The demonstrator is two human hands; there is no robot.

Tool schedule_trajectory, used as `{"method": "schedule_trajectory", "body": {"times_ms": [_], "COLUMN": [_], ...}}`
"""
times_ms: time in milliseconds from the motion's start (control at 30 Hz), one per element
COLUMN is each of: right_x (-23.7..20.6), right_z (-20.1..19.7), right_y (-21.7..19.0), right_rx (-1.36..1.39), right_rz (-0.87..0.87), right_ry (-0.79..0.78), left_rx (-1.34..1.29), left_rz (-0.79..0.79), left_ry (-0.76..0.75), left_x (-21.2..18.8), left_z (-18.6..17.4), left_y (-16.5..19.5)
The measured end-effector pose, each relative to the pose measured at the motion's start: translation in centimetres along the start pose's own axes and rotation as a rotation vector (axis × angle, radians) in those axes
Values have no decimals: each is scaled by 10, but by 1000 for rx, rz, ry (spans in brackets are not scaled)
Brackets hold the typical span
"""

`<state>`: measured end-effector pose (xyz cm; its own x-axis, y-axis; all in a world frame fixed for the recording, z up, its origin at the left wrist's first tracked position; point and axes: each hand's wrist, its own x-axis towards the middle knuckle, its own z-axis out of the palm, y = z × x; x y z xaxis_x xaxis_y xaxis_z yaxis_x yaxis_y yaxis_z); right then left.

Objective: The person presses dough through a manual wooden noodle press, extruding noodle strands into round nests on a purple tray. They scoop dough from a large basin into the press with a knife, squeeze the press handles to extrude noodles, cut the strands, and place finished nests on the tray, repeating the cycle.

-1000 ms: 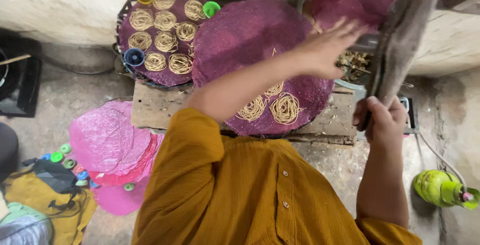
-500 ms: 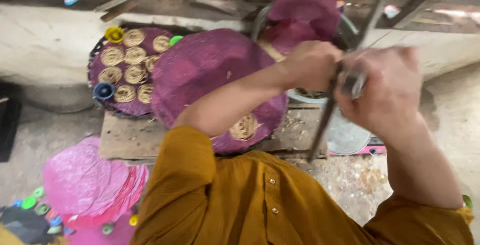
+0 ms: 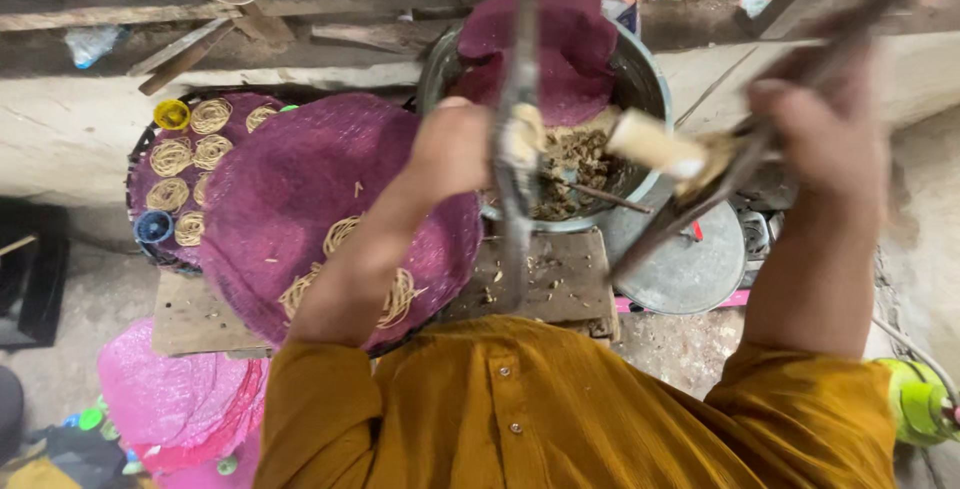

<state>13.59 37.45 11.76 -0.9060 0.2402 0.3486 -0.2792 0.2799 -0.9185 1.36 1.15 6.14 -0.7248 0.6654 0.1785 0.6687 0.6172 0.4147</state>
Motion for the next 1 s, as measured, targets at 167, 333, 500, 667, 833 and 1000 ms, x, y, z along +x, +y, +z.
{"method": "schedule_trajectory", "body": {"times_ms": [167, 333, 500, 667, 833, 1000], "right_x": [20, -6, 14, 21, 27, 41], "right_z": [9, 80, 110, 128, 125, 116], "right_y": [91, 150, 211, 246, 236, 232], "right_rx": [485, 1091, -209, -1083, -1135, -1177], "right_rz": [-354, -35, 213, 514, 397, -169], "right_ry": [403, 270, -627, -1268, -1351, -1139], "left_rx": [-822, -1271, -1192, -1150, -966, -862], "left_rz": [-29, 332, 468, 368, 190, 134], "left_ry": [-32, 432, 710, 608, 536, 497], "left_x": [5, 35, 30, 19, 5, -3], "left_z": [24, 61, 50, 54, 50, 42], "left_y": [-13, -6, -40, -52, -47, -43]}}
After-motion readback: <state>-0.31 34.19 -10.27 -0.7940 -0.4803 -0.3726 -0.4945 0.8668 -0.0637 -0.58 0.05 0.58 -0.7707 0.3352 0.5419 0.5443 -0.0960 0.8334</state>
